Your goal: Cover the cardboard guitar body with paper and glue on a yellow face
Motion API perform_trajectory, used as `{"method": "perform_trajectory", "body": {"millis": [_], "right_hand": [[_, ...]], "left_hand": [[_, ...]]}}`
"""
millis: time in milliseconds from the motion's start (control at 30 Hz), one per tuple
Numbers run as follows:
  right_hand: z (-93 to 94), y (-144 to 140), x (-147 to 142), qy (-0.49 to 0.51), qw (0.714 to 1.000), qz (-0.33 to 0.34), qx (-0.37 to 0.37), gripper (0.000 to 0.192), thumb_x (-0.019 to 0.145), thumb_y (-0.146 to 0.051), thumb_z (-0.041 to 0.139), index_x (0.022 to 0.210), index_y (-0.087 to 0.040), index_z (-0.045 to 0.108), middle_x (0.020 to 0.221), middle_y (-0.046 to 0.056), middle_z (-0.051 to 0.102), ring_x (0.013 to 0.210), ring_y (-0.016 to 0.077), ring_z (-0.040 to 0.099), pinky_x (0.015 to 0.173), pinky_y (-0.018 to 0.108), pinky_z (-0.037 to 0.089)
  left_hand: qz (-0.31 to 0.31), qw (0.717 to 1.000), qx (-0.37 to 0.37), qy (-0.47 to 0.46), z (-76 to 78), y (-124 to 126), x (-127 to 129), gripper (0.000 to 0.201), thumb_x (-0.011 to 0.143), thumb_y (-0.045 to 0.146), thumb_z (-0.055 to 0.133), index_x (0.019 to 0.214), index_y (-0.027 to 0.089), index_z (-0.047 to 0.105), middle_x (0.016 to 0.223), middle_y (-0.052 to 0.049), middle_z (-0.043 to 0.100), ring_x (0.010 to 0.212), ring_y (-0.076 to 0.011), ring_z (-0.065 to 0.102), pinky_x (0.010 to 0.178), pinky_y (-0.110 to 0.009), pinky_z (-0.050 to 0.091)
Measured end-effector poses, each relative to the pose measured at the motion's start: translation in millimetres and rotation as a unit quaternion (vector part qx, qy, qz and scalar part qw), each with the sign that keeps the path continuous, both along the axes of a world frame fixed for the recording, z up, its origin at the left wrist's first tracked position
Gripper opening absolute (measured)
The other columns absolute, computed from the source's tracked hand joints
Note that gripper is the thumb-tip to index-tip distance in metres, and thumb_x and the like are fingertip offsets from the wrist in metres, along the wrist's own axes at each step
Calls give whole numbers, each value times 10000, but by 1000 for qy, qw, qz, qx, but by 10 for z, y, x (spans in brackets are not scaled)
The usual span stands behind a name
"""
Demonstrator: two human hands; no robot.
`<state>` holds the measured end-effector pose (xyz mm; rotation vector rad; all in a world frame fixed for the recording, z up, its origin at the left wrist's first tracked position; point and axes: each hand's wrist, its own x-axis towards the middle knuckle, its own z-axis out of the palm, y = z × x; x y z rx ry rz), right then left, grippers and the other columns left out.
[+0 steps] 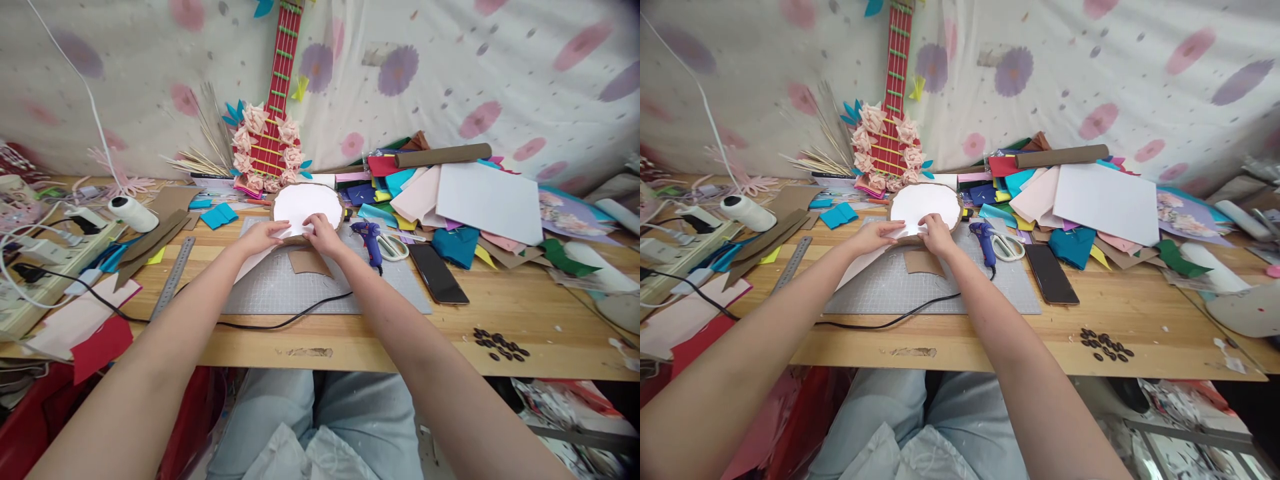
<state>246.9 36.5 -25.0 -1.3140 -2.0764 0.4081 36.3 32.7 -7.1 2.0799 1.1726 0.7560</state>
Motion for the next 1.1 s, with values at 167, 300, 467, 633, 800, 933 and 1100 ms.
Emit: {"method": "perform_trajectory", "body": {"millis": [167, 300, 467, 633, 800, 933, 1100], "right_hand": [[-11, -10, 5, 9, 1000, 3, -1, 221, 742, -143, 557, 957, -193, 543, 1097, 83, 477, 892, 183, 532, 848, 379, 426], [-22, -38, 13, 13, 1000, -4, -7, 212, 747, -141, 555, 953, -190, 543, 1102, 86, 474, 874, 180, 533, 844, 376, 429], [-28, -46, -1, 18, 1000, -7, -5, 212, 745, -142, 561, 949, -197, 545, 1108, 82, 475, 881, 184, 534, 856, 386, 420], [-33, -41, -13, 21, 1000, -17, -11, 216, 743, -150, 569, 950, -202, 543, 1131, 82, 470, 884, 184, 534, 868, 399, 408], [-21, -57, -7, 14, 1000, -17, -14, 219, 744, -148, 559, 956, -199, 540, 1135, 86, 468, 885, 183, 534, 889, 406, 392], [-2, -70, -11, 7, 1000, -20, -15, 217, 748, -148, 550, 958, -199, 539, 1139, 82, 466, 887, 180, 536, 902, 410, 381], [3, -81, -12, 3, 1000, -19, -11, 220, 752, -154, 554, 968, -196, 542, 1128, 85, 472, 892, 182, 537, 891, 393, 396]], "left_hand": [[5, 999, -7, -37, -23, -4, 21, 495, 665, 357, 676, 1128, 187, 634, 1253, -77, 571, 1186, -242, 503, 1041, -391, 357], [99, 994, 53, 2, 55, -154, 26, 424, 773, 390, 559, 1128, 171, 632, 1192, -77, 617, 1097, -215, 564, 992, -353, 406], [125, 962, 107, 216, 120, -489, -29, 869, 597, 445, 732, 1359, 212, 383, 1413, -84, 400, 1296, -270, 360, 1047, -361, 325], [212, 928, 50, 302, 49, -652, -4, 933, 696, 431, 655, 1431, 152, 153, 1318, -140, 498, 1173, -287, 502, 914, -360, 420], [248, 916, 45, 312, 50, -666, 75, 773, 771, 397, 555, 1410, 167, 187, 1267, -105, 551, 1095, -272, 557, 842, -346, 444], [287, 905, 30, 312, 43, -680, 123, 778, 772, 402, 537, 1413, 164, 166, 1247, -113, 565, 1092, -284, 557, 858, -368, 436], [261, 920, 73, 282, 1, -710, 134, 858, 717, 376, 609, 1416, 137, 171, 1292, -146, 514, 1179, -300, 482, 951, -385, 388]]}}
